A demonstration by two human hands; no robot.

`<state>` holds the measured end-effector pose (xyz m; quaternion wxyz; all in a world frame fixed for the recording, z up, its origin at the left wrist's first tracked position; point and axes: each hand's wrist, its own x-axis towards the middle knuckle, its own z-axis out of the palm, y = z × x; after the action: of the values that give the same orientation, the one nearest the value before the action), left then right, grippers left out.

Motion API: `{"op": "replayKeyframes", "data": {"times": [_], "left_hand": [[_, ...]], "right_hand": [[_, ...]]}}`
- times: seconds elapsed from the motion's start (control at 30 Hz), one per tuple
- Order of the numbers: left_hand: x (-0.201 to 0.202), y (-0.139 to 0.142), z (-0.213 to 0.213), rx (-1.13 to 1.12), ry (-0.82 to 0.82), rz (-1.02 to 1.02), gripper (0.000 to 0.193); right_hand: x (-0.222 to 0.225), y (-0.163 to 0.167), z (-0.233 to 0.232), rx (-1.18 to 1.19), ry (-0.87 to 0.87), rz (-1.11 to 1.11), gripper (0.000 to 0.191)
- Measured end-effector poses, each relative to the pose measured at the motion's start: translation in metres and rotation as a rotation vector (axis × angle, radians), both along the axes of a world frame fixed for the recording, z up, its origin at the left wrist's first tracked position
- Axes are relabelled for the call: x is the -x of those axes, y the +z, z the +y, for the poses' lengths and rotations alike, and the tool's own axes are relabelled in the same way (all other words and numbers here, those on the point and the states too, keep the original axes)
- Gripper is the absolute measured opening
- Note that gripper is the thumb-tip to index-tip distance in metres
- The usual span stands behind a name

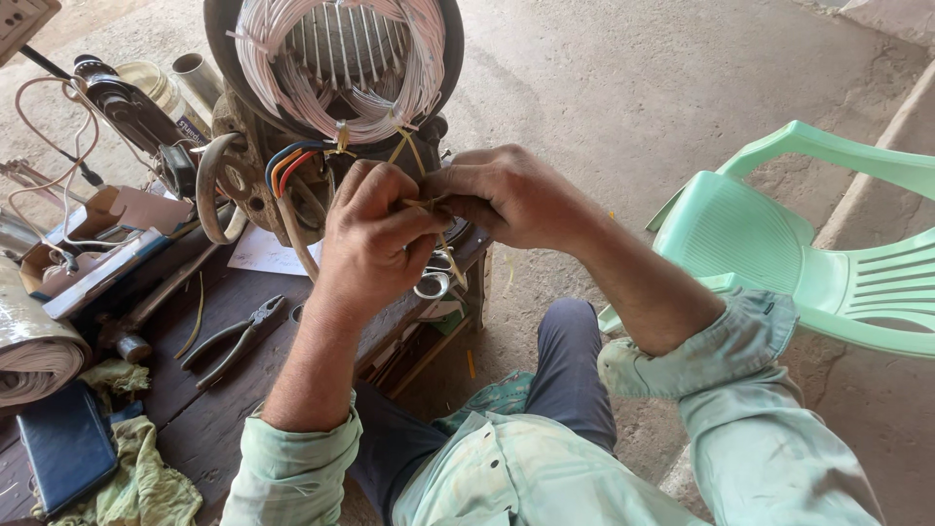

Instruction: The person secures a wound copper coil by repeatedly wrapping and tying yellow insulating tape around the coil's core and wire ends. They use scissors to cut the tape and pliers to adjust the tape and wires. The person works at a cluttered wooden workbench in a workshop setting.

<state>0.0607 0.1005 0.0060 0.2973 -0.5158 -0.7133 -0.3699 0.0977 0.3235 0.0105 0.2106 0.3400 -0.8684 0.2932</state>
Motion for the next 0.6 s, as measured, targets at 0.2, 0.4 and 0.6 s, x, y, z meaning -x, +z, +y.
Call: {"op": "replayKeyframes", "data": {"times": [0.2,0.4,0.6], "left_hand": [[-0.013,0.006,0.000,0.031,0.005,-0.043,0.030],[-0.015,0.006,0.007,-0.249,-0.112,-0.699,0.037],[-0.001,0.002,0.000,-0.160,-0.076,-0.461,0.014]], "right_hand": [[0.007,-0.009,-0.003,-0.129,-0.205,0.370,0.023],[0.010,-0.014,-0.019,-0.016,-0.277,0.651,0.021],[0.003,-0.011,-0.019,-0.091,-0.233,0.698,0.030]]}}
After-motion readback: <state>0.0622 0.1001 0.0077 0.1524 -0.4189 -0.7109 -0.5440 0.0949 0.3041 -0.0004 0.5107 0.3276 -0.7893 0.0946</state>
